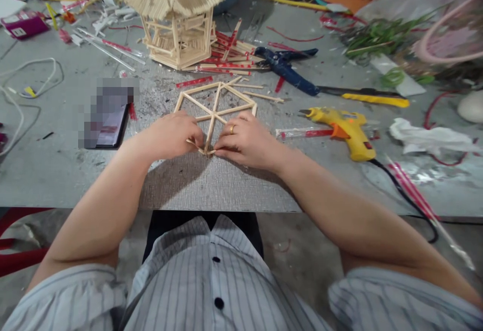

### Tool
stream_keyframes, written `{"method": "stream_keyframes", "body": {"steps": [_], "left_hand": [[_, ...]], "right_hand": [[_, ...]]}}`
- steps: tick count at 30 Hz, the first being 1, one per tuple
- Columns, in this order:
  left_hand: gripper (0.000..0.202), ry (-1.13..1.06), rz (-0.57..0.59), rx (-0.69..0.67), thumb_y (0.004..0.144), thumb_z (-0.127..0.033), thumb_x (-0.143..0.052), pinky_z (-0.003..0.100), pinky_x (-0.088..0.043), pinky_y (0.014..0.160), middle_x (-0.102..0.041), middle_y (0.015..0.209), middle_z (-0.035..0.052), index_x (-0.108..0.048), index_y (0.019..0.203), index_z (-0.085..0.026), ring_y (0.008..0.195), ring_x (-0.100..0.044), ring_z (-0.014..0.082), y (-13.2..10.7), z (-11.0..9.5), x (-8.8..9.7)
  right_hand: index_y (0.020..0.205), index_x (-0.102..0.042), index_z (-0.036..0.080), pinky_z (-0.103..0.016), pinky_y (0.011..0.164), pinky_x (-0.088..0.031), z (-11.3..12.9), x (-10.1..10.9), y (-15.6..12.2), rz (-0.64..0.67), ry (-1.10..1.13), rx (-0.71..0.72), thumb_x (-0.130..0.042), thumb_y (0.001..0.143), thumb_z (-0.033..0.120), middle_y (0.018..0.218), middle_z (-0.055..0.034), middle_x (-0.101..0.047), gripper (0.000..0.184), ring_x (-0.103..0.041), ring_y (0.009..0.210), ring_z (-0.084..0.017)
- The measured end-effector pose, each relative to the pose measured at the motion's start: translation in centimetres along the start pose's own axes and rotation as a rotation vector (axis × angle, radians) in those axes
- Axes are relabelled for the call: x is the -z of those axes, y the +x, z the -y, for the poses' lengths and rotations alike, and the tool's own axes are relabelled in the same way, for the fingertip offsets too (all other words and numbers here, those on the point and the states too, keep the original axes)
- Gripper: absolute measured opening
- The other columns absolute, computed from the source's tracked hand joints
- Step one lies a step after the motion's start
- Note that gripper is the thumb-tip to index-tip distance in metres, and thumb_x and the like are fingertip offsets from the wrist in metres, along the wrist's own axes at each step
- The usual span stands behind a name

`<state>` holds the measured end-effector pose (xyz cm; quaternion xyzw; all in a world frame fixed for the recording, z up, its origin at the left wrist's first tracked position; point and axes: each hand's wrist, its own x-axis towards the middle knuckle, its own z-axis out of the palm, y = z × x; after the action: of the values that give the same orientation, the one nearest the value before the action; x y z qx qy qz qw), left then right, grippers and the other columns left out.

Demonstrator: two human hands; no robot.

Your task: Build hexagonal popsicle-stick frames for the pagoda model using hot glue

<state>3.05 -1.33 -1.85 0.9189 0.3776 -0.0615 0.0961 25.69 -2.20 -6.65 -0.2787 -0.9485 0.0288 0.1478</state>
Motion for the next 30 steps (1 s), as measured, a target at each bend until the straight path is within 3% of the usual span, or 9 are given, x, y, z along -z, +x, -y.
{"method": "stream_keyframes", "body": {"steps": [7,23,26,30], "left_hand": [[0.016,-0.048,0.019,-0.003,0.081,-0.022,-0.064,0.027,-0.040,0.081,-0.075,0.083,-0.0029,-0.078,0.084,-0.027,0.089,-0.061,0.0165,0.5,0.0,-0.1],[0.017,-0.133,0.018,0.033,0.077,-0.018,-0.064,0.031,-0.043,0.085,-0.076,0.082,-0.0009,-0.078,0.078,-0.027,0.090,-0.063,0.0197,0.7,-0.4,0.1],[0.021,-0.151,0.023,0.015,0.076,-0.016,-0.062,0.032,-0.045,0.089,-0.077,0.089,-0.0005,-0.078,0.086,-0.026,0.092,-0.064,0.0200,0.4,-0.4,0.5],[0.030,-0.152,-0.047,0.044,0.078,-0.017,-0.053,0.030,-0.047,0.088,-0.077,0.093,0.0014,-0.077,0.094,-0.023,0.089,-0.065,0.0178,0.3,-0.3,1.0]], "right_hand": [[0.087,-0.076,0.021,-0.039,0.082,-0.027,0.1,-0.1,0.0,-0.007,0.028,-0.012,-0.055,0.096,0.037,0.086,-0.0064,-0.071,0.027,-0.054,0.087,-0.021],[0.081,-0.075,0.023,-0.044,0.086,-0.031,0.5,0.0,0.2,-0.021,0.066,-0.040,-0.056,0.094,0.036,0.082,-0.0054,-0.071,0.027,-0.055,0.088,-0.022],[0.085,-0.075,0.024,-0.045,0.089,-0.034,-0.3,1.0,-0.1,-0.121,0.148,-0.099,-0.058,0.094,0.038,0.085,-0.0037,-0.072,0.024,-0.058,0.088,-0.021],[0.083,-0.072,0.023,-0.040,0.080,-0.044,-2.5,2.9,-1.0,-0.428,0.265,-0.331,-0.053,0.095,0.041,0.081,-0.0027,-0.071,0.029,-0.061,0.078,-0.019]]}}
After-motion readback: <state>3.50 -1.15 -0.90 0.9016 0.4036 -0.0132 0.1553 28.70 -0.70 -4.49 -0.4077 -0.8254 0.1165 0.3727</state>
